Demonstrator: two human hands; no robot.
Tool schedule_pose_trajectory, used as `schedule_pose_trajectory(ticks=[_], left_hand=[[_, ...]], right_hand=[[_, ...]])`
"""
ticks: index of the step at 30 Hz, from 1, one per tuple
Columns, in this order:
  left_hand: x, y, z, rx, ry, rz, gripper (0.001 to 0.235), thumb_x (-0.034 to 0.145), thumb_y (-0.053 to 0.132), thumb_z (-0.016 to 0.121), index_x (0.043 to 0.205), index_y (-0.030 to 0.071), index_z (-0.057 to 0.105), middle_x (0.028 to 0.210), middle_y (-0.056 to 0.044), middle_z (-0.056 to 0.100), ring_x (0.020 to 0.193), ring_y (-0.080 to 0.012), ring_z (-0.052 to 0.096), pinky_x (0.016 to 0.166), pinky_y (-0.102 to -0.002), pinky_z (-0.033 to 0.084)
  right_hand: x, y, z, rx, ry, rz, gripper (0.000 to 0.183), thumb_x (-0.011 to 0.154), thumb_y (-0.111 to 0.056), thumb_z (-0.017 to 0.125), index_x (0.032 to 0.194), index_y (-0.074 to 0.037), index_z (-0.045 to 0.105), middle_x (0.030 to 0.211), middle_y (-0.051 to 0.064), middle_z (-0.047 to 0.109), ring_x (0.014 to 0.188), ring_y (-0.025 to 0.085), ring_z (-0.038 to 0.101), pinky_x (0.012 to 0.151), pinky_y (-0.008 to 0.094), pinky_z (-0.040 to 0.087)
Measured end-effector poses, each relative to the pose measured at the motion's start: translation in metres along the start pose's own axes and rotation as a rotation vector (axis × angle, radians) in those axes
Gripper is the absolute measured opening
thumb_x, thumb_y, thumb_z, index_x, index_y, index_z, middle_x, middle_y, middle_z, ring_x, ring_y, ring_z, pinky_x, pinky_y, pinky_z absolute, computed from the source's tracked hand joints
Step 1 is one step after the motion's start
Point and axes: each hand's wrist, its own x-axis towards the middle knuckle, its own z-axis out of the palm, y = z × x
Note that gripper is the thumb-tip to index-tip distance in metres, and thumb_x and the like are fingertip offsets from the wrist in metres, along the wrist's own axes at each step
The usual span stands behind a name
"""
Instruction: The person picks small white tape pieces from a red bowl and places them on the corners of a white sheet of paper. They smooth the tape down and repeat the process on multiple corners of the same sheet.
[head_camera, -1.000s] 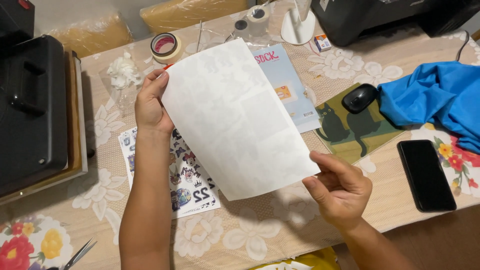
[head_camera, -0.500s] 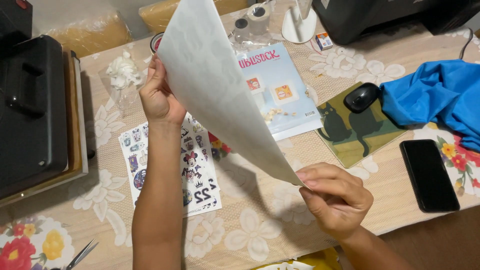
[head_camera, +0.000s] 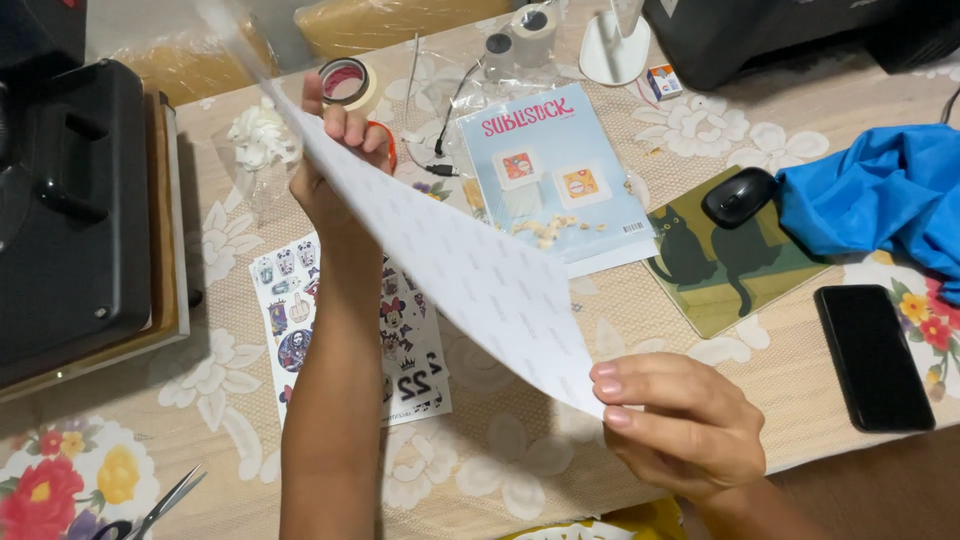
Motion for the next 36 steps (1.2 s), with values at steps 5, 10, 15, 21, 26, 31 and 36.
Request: schedule_pose_trajectory(ticks=[5, 10, 15, 21, 26, 31, 36], left_hand=[[0.02, -0.021, -0.028, -0.13, -0.171, -0.007, 0.089, 0.119, 0.079, 0.031, 0.165, 0.011, 0.064, 0.089, -0.002, 0.054, 0.079, -0.0198, 0.052, 0.076, -0.039, 0.045], [0.02, -0.03, 0.002, -0.15, -0.2, 0.066, 0.105, 0.115, 0.09, 0.02, 0.159, 0.007, 0.066, 0.085, -0.001, 0.048, 0.07, -0.0181, 0.044, 0.066, -0.037, 0.041], [0.022, -0.033, 0.019, -0.226, -0.14, 0.103, 0.113, 0.113, 0.098, 0.016, 0.154, 0.008, 0.07, 0.083, 0.001, 0.045, 0.067, -0.0144, 0.04, 0.067, -0.034, 0.038], [0.02, -0.005, -0.019, -0.026, -0.075, -0.116, 0.127, 0.095, 0.103, 0.009, 0.143, 0.008, 0.079, 0.08, -0.007, 0.055, 0.066, -0.0287, 0.051, 0.059, -0.048, 0.044], [-0.029, -0.007, 0.136, 0.299, 0.71, -0.176, 0.091, 0.087, 0.088, 0.041, 0.119, 0.009, 0.073, 0.077, -0.009, 0.061, 0.063, -0.0248, 0.06, 0.057, -0.04, 0.048], [-0.066, -0.009, 0.126, 0.708, 0.923, -0.314, 0.076, 0.086, 0.082, 0.056, 0.11, 0.011, 0.067, 0.08, -0.001, 0.063, 0.07, -0.0147, 0.063, 0.069, -0.031, 0.05], [-0.068, -0.005, 0.155, 1.124, 0.79, -0.807, 0.06, 0.09, 0.064, 0.067, 0.124, 0.014, 0.069, 0.127, -0.006, 0.075, 0.115, -0.0193, 0.071, 0.097, -0.036, 0.057]], right_hand=[[0.021, -0.019, -0.006, -0.081, -0.144, -0.076, 0.01, 0.099, -0.011, 0.08, 0.107, -0.006, 0.078, 0.11, 0.01, 0.083, 0.101, 0.028, 0.088, 0.09, 0.038, 0.08], [0.022, -0.012, -0.002, -0.125, -0.373, -0.262, 0.012, 0.107, -0.006, 0.072, 0.116, -0.003, 0.078, 0.121, 0.012, 0.083, 0.11, 0.027, 0.085, 0.096, 0.042, 0.079], [0.0, 0.003, 0.02, -0.107, -0.217, -0.458, 0.015, 0.108, -0.007, 0.067, 0.103, -0.009, 0.081, 0.104, 0.01, 0.084, 0.091, 0.022, 0.085, 0.082, 0.034, 0.078], [-0.035, -0.02, -0.004, 0.057, -0.199, 0.003, 0.025, 0.106, -0.009, 0.077, 0.129, -0.006, 0.066, 0.129, 0.012, 0.074, 0.118, 0.035, 0.087, 0.104, 0.048, 0.084], [-0.087, -0.013, -0.002, 0.23, 0.423, 0.595, 0.035, 0.102, 0.0, 0.073, 0.136, -0.004, 0.063, 0.12, 0.016, 0.069, 0.101, 0.022, 0.075, 0.088, 0.032, 0.07], [-0.111, -0.001, -0.02, 0.623, 0.663, 1.247, 0.036, 0.103, -0.003, 0.069, 0.138, -0.007, 0.065, 0.092, 0.0, 0.062, 0.074, 0.01, 0.061, 0.061, 0.025, 0.051], [-0.16, 0.007, -0.028, 0.571, 0.74, 1.469, 0.026, 0.108, -0.002, 0.062, 0.134, -0.003, 0.064, 0.136, 0.018, 0.071, 0.116, 0.03, 0.072, 0.077, 0.043, 0.07]])
